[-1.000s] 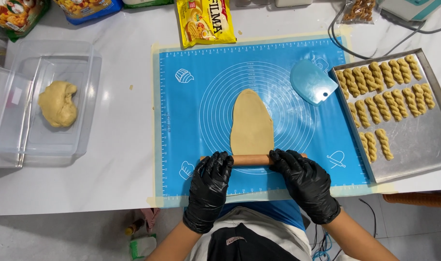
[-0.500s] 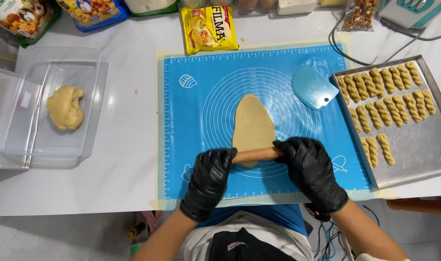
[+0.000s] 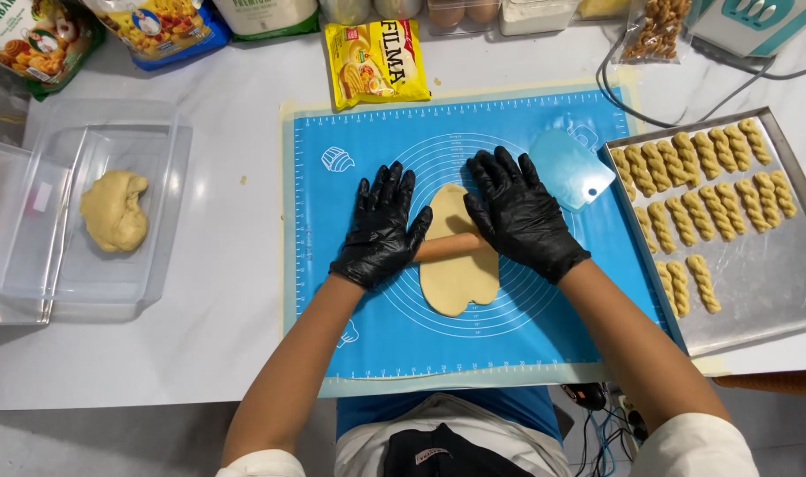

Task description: A person wearing black gloves shapes a small piece of dough on a blue silicone mat and then uses a wooden rolling pin to flatten it into an oval shape.

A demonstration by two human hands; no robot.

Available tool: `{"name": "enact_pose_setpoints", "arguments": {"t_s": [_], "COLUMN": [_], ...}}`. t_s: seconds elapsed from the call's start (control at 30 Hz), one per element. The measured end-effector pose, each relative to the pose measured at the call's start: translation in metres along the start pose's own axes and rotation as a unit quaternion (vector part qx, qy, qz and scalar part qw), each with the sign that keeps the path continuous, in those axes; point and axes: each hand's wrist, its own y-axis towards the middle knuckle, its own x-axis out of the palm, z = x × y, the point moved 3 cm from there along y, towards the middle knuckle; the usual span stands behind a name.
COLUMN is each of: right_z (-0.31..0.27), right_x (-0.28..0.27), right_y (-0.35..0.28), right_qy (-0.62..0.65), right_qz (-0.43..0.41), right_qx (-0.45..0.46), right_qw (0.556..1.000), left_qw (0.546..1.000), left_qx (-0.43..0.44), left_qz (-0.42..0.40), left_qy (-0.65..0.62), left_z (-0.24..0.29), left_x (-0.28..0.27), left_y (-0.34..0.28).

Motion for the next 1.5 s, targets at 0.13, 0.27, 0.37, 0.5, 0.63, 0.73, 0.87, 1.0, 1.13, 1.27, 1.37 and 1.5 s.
{"name": "enact_pose_setpoints", "arguments": {"t_s": [0.13, 0.27, 0.37, 0.5, 0.63, 0.73, 0.87, 1.0, 1.13, 1.27, 1.37, 1.5], "right_z": [-0.008, -0.019, -0.020, -0.019, -0.049, -0.042, -0.039, -0.051, -0.056, -0.061, -0.072, -0.079], "right_x": [-0.004, -0.017, -0.017, -0.020, -0.049, -0.026, -0.005, -0.004, -0.020, -0.026, -0.058, -0.093], "right_y": [-0.016, -0.038, -0.057, -0.079, -0.087, -0.113, -0.140, -0.152, -0.169, -0.184, -0.167, -0.138], "right_qy": [0.005, 0.033, 0.007, 0.022, 0.102, -0.057, -0.092, -0.051, -0.120, -0.113, -0.026, 0.075], "right_qz": [-0.050, -0.079, -0.075, -0.069, -0.028, -0.004, 0.014, 0.009, 0.036, 0.065, 0.076, 0.100], "right_qx": [0.032, 0.046, 0.032, -0.019, 0.056, 0.038, 0.063, 0.158, 0.034, 0.028, 0.037, 0.054], "right_qw": [0.998, 0.995, 0.997, 0.997, 0.993, 0.998, 0.994, 0.986, 0.992, 0.991, 0.996, 0.991], "left_qw": [0.999, 0.996, 0.997, 1.000, 0.997, 0.996, 0.996, 0.994, 0.993, 0.994, 0.989, 0.976], "left_qx": [0.001, -0.002, -0.006, -0.011, -0.008, -0.003, 0.000, 0.007, 0.027, 0.051, 0.068, 0.009], "left_qz": [-0.031, -0.074, -0.057, -0.006, 0.041, 0.060, 0.083, 0.106, 0.111, 0.094, 0.111, 0.177], "left_qy": [-0.007, -0.057, -0.048, -0.003, -0.063, -0.071, -0.038, 0.006, -0.039, 0.013, -0.065, -0.130], "left_z": [0.007, 0.032, 0.049, 0.065, 0.078, 0.087, 0.095, 0.102, 0.113, 0.104, 0.086, 0.078], "left_x": [-0.001, -0.022, -0.028, -0.020, -0.020, -0.014, -0.011, -0.007, -0.022, 0.013, 0.042, 0.014], "left_y": [-0.017, -0.040, -0.057, -0.075, -0.093, -0.108, -0.122, -0.134, -0.145, -0.160, -0.161, -0.139]}}
